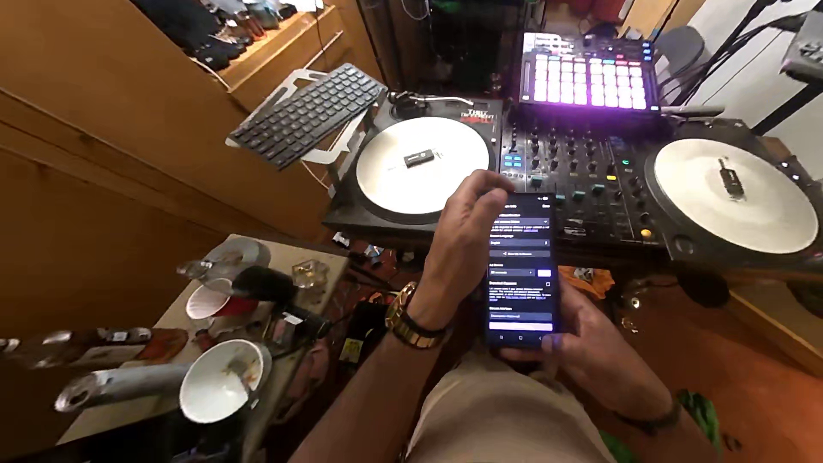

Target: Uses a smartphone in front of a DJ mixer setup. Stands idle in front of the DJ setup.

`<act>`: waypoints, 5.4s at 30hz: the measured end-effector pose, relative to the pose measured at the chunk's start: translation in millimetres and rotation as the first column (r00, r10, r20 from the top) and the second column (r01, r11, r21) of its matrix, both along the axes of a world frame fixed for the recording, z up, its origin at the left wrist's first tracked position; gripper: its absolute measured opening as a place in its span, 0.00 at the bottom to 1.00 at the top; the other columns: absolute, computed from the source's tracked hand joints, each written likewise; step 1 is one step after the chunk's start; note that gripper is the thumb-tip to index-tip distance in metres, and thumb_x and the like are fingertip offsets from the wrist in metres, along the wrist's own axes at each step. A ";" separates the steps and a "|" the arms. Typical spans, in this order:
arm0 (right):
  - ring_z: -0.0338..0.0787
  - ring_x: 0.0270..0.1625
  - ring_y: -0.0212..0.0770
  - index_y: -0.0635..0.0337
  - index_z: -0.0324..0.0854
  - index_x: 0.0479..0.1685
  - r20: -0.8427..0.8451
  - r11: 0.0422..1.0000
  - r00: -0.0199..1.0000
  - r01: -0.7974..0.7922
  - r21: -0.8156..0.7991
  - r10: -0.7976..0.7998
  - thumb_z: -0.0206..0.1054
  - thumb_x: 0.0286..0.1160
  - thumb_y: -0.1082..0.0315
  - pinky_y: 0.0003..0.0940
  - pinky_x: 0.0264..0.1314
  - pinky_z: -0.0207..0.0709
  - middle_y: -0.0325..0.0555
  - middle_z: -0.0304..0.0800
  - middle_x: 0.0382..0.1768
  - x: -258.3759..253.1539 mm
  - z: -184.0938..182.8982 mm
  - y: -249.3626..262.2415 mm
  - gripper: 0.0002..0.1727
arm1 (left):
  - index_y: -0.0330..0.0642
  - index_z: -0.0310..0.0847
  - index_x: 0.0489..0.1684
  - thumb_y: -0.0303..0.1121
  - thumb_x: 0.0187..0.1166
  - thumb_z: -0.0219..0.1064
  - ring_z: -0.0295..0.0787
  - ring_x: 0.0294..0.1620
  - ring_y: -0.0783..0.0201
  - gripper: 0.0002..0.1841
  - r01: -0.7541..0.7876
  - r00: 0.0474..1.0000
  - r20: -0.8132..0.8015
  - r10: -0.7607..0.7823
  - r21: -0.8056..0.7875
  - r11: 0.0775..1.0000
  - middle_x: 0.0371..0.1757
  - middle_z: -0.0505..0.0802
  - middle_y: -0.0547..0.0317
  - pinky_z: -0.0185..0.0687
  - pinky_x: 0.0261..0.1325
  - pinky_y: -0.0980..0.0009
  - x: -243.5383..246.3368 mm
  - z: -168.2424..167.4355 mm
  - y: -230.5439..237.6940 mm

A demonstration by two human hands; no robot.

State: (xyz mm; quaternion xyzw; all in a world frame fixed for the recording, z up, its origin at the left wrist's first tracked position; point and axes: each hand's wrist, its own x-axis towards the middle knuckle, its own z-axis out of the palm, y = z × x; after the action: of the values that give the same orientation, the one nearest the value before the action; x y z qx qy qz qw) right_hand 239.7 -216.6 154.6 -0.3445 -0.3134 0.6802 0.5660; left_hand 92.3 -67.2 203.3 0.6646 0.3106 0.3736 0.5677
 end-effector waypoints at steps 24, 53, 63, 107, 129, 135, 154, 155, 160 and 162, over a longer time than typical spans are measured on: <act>0.90 0.67 0.59 0.57 0.54 0.88 -0.018 0.999 1.000 0.012 -0.048 -0.013 0.80 0.64 0.69 0.59 0.66 0.88 0.58 0.84 0.70 0.2 3.4 -0.6 0.50 | 0.47 0.82 0.62 0.42 0.90 0.42 0.90 0.44 0.63 0.21 -0.026 1.000 -0.015 0.026 -0.002 1.000 0.51 0.90 0.57 0.89 0.40 0.62 9.2 1.1 1.3; 0.89 0.68 0.58 0.56 0.55 0.88 -0.057 1.000 0.998 0.015 0.007 -0.015 0.79 0.66 0.65 0.60 0.67 0.87 0.57 0.84 0.70 5.1 2.2 0.7 0.48 | 0.40 0.77 0.73 0.19 0.72 0.49 0.94 0.44 0.58 0.27 0.131 0.974 0.204 -0.103 -0.127 0.983 0.56 0.91 0.45 0.94 0.42 0.61 1.8 -0.2 4.1; 0.88 0.69 0.60 0.56 0.54 0.88 -0.063 0.999 0.998 0.012 0.033 -0.010 0.79 0.67 0.65 0.62 0.66 0.87 0.57 0.83 0.72 5.5 4.2 0.1 0.48 | 0.49 0.79 0.73 0.19 0.82 0.51 0.94 0.36 0.59 0.24 0.076 0.985 0.158 -0.063 -0.076 0.994 0.54 0.93 0.51 0.93 0.35 0.66 -3.5 4.5 -4.6; 0.88 0.70 0.58 0.59 0.52 0.88 -0.065 0.999 0.998 0.022 0.043 -0.020 0.77 0.67 0.67 0.61 0.66 0.87 0.56 0.82 0.72 8.6 5.1 8.4 0.48 | 0.43 0.69 0.84 0.23 0.68 0.48 0.92 0.52 0.56 0.35 0.134 0.966 0.235 -0.111 -0.084 0.987 0.66 0.88 0.46 0.92 0.48 0.60 -4.9 -6.7 5.6; 0.89 0.69 0.56 0.62 0.44 0.91 0.026 0.999 1.000 -0.007 -0.032 0.008 0.76 0.66 0.67 0.58 0.63 0.90 0.54 0.82 0.73 -1.5 -10.8 9.8 0.52 | 0.52 0.87 0.42 0.37 0.70 0.79 0.89 0.32 0.67 0.09 -0.092 0.941 -0.277 0.195 0.345 0.934 0.40 0.92 0.65 0.86 0.29 0.65 17.8 0.5 10.9; 0.90 0.68 0.54 0.63 0.43 0.91 0.035 0.999 0.999 -0.023 -0.028 0.024 0.73 0.67 0.71 0.57 0.63 0.90 0.53 0.82 0.73 -1.9 -11.0 8.5 0.51 | 0.51 0.86 0.40 0.41 0.79 0.65 0.83 0.25 0.67 0.07 -0.094 0.954 -0.245 0.174 0.309 0.946 0.31 0.89 0.65 0.77 0.23 0.68 16.9 -1.6 11.4; 0.88 0.70 0.56 0.63 0.43 0.91 0.004 0.999 0.999 -0.034 -0.027 0.034 0.75 0.66 0.68 0.59 0.64 0.90 0.54 0.81 0.74 -0.6 -9.3 8.5 0.53 | 0.53 0.87 0.40 0.38 0.71 0.76 0.88 0.26 0.65 0.07 -0.080 0.947 -0.280 0.156 0.265 0.961 0.33 0.92 0.65 0.83 0.22 0.66 14.8 3.0 11.4; 0.88 0.70 0.56 0.63 0.42 0.91 0.003 0.999 0.999 -0.036 -0.023 0.036 0.75 0.66 0.68 0.59 0.64 0.90 0.54 0.80 0.74 -0.4 -9.6 8.3 0.53 | 0.53 0.86 0.40 0.38 0.71 0.75 0.87 0.26 0.65 0.06 -0.077 0.949 -0.276 0.151 0.263 0.962 0.33 0.92 0.64 0.82 0.21 0.67 14.7 3.4 11.2; 0.88 0.70 0.57 0.62 0.42 0.91 -0.003 0.999 0.999 -0.035 0.001 0.035 0.73 0.67 0.69 0.60 0.63 0.90 0.53 0.81 0.74 0.2 -10.9 8.8 0.52 | 0.54 0.87 0.38 0.38 0.69 0.78 0.88 0.28 0.67 0.07 -0.101 0.940 -0.286 0.187 0.288 0.952 0.34 0.92 0.66 0.84 0.25 0.67 18.7 1.7 13.7; 0.88 0.70 0.56 0.62 0.42 0.91 -0.013 0.999 0.999 -0.037 0.008 0.037 0.74 0.67 0.68 0.60 0.63 0.89 0.53 0.81 0.74 0.7 -10.8 9.6 0.52 | 0.53 0.86 0.38 0.36 0.69 0.79 0.88 0.30 0.66 0.08 -0.108 0.939 -0.284 0.195 0.295 0.949 0.36 0.92 0.66 0.85 0.27 0.66 19.9 1.7 13.3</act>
State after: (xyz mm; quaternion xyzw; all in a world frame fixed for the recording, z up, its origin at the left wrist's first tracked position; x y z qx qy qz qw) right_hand 240.4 -207.0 143.8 -0.3319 -0.3187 0.6917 0.5566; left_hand 112.2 -53.8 205.0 0.7609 0.3916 0.3473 0.3834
